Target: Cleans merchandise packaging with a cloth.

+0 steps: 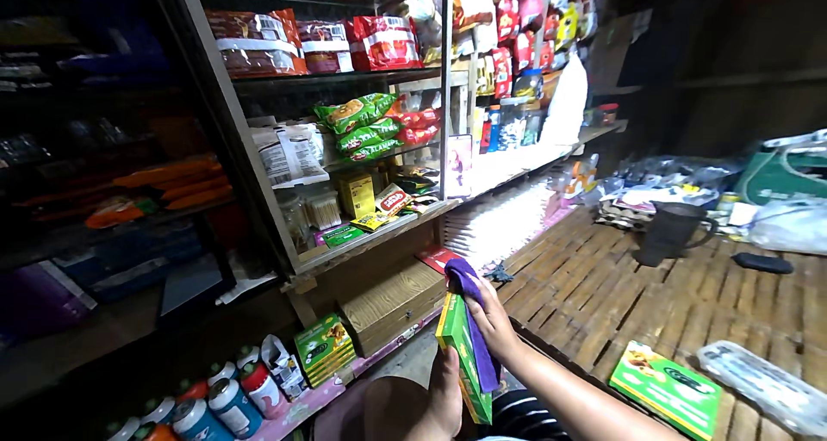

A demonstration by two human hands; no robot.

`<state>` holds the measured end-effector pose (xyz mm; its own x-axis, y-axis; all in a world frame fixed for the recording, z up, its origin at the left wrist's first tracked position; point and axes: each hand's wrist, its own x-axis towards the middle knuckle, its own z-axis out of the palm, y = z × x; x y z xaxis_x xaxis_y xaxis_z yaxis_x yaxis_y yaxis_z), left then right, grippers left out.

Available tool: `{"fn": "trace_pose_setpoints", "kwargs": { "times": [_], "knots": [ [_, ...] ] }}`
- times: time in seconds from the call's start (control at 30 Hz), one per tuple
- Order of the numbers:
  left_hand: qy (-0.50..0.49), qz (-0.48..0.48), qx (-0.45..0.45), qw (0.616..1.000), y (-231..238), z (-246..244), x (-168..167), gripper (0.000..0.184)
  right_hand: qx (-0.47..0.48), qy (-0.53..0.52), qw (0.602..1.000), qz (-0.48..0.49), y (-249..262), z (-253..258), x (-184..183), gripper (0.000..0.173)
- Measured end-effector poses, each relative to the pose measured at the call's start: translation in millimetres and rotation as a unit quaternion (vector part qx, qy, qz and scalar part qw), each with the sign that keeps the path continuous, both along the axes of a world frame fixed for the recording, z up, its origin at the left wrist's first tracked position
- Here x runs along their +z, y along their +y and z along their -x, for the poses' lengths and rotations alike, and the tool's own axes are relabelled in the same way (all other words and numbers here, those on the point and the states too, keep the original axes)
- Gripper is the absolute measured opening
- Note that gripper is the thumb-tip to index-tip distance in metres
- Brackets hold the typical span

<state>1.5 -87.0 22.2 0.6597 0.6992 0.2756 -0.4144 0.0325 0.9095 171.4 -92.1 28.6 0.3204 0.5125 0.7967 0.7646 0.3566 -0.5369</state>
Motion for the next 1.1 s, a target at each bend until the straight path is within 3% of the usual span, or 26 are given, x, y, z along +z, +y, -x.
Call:
{"fn": "trace_pose_setpoints", "kwargs": {
  "times": [0.43,0.63,0.77,0.97,1.1],
  "knots": [
    [-0.110,0.028,0.088,0.990,5,-1,-5,0.104,0.023,0.040,0.996,0.074,-4,16,-20,0.054],
    [-0.092,-0.070,0.129,0.985,5,3,-11,0.103,0.083,0.239,0.950,0.181,-12,36,-15,0.061],
    [-0.095,-0.138,0.127,0.978,11,1,-23,0.107,0.130,0.343,0.912,0.183,-16,48,-5,0.056],
    [-0.137,-0.160,0.134,0.968,16,-4,-28,0.095,0.174,0.368,0.900,0.155,-18,59,-11,0.054],
    [-0.155,-0.210,0.169,0.951,22,-5,-20,0.086,0.191,0.349,0.899,0.185,-28,73,-15,0.054]
  ]
}}
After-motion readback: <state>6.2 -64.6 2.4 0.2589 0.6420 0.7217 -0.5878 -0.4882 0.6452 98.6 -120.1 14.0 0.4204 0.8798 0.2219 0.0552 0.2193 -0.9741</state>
